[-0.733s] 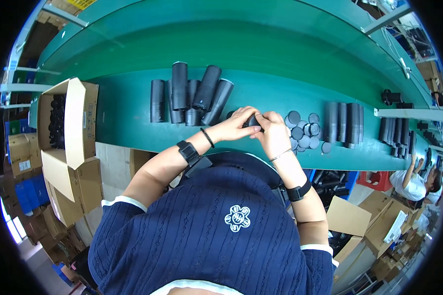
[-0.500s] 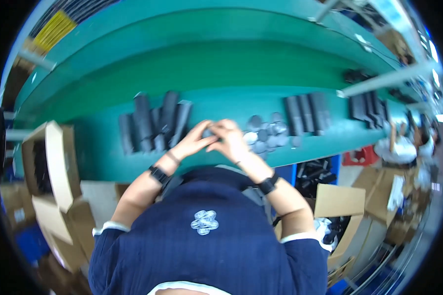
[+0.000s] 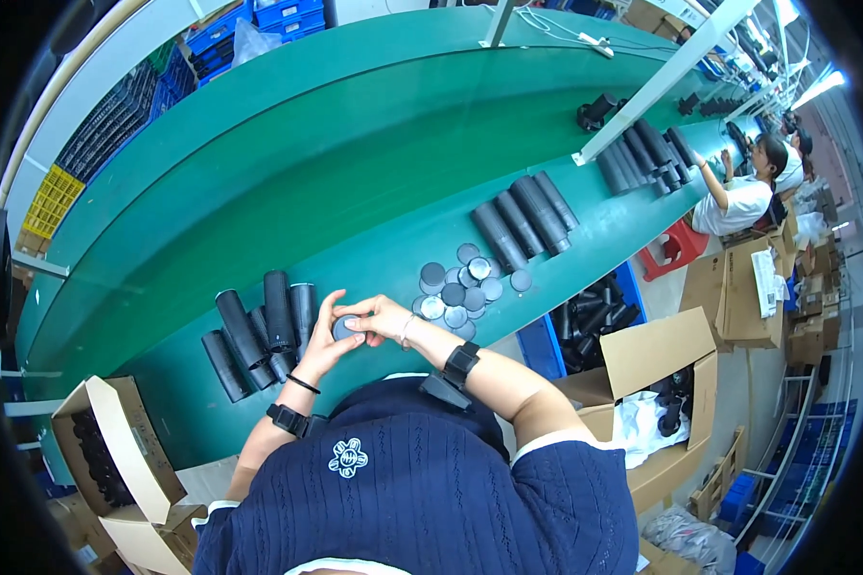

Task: The person removes newspaper from a box, carries black cylinders to a green workbench, and fits caps onto the cylinders. They then fit a different black component onto the cylinders before placing the assembled units into a box.

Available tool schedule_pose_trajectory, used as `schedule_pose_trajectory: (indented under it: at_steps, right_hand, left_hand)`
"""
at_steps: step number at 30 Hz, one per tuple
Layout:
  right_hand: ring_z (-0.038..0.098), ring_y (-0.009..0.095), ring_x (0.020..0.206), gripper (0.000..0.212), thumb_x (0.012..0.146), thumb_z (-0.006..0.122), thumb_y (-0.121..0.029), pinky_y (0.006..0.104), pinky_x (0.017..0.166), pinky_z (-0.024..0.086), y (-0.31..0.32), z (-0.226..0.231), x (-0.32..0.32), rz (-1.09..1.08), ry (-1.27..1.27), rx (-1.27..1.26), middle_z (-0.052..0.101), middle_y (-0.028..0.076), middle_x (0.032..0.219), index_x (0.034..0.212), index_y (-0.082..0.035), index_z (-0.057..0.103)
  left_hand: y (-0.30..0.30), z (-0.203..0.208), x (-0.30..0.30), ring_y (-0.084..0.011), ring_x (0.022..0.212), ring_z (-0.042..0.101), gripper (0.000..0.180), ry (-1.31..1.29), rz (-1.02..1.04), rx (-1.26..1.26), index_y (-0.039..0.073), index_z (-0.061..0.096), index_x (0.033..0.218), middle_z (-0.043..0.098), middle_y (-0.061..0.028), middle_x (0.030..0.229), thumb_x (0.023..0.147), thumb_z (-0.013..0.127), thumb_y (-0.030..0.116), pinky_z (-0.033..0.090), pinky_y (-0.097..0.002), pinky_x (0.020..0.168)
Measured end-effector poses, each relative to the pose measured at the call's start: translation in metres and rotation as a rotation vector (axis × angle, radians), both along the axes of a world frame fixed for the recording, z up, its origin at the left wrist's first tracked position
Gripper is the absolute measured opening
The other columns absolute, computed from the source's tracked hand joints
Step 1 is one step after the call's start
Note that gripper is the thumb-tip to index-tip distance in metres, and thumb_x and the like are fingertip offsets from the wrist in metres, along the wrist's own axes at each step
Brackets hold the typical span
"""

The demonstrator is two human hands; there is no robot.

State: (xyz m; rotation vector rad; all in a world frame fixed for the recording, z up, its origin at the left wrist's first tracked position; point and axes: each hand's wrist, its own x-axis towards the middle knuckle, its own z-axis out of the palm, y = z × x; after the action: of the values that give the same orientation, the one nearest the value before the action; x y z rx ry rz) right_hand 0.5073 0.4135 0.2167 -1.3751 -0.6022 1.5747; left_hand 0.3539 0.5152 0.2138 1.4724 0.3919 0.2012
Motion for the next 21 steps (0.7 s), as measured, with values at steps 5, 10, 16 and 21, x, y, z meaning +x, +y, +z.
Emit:
schedule_pose_trajectory:
  at_steps: [5,10,16,21]
  right_hand:
    - [0.053,0.008,0.047,0.025,0.09,0.065,-0.022,0.0221,0.042,0.046,0.011,0.001,-0.002,-0.115,-0.035,-0.026,0.064,0.002,0.067,0.115,-0.019,0.069]
    - [0.054,0.006,0.048,0.027,0.091,0.064,-0.03,0.0188,0.044,0.045,0.003,0.006,-0.011,-0.092,0.066,-0.092,0.066,0.001,0.069,0.113,-0.016,0.07]
    - [0.059,0.008,0.056,0.039,0.091,0.063,-0.038,0.0214,0.049,0.049,0.025,0.007,-0.005,-0.082,-0.086,-0.011,0.066,0.003,0.072,0.118,-0.009,0.066]
    - [0.052,0.021,0.115,0.068,0.081,0.073,-0.025,0.034,0.097,0.043,-0.008,0.009,0.005,0.065,-0.408,0.276,0.057,0.013,0.121,0.138,-0.004,0.043]
  left_hand:
    - [0.01,0.0,0.006,-0.019,0.108,0.052,0.08,0.001,0.046,-0.094,0.012,0.027,0.141,0.048,-0.0096,0.116,0.076,0.073,0.008,0.047,-0.0302,0.088]
    - [0.0,-0.006,-0.01,-0.019,0.11,0.051,0.082,-0.005,0.005,-0.012,0.01,0.026,0.142,0.052,-0.0094,0.113,0.075,0.074,0.011,0.042,-0.032,0.094]
    - [0.014,-0.004,-0.004,-0.0174,0.105,0.053,0.061,-0.055,0.184,-0.118,0.009,0.038,0.134,0.055,-0.0087,0.111,0.081,0.069,0.01,0.043,-0.0314,0.093]
    - [0.028,-0.001,0.0,-0.0292,0.107,0.056,0.038,-0.315,0.244,-0.991,0.002,0.055,0.114,0.06,-0.0136,0.108,0.083,0.064,0.022,0.042,-0.042,0.099]
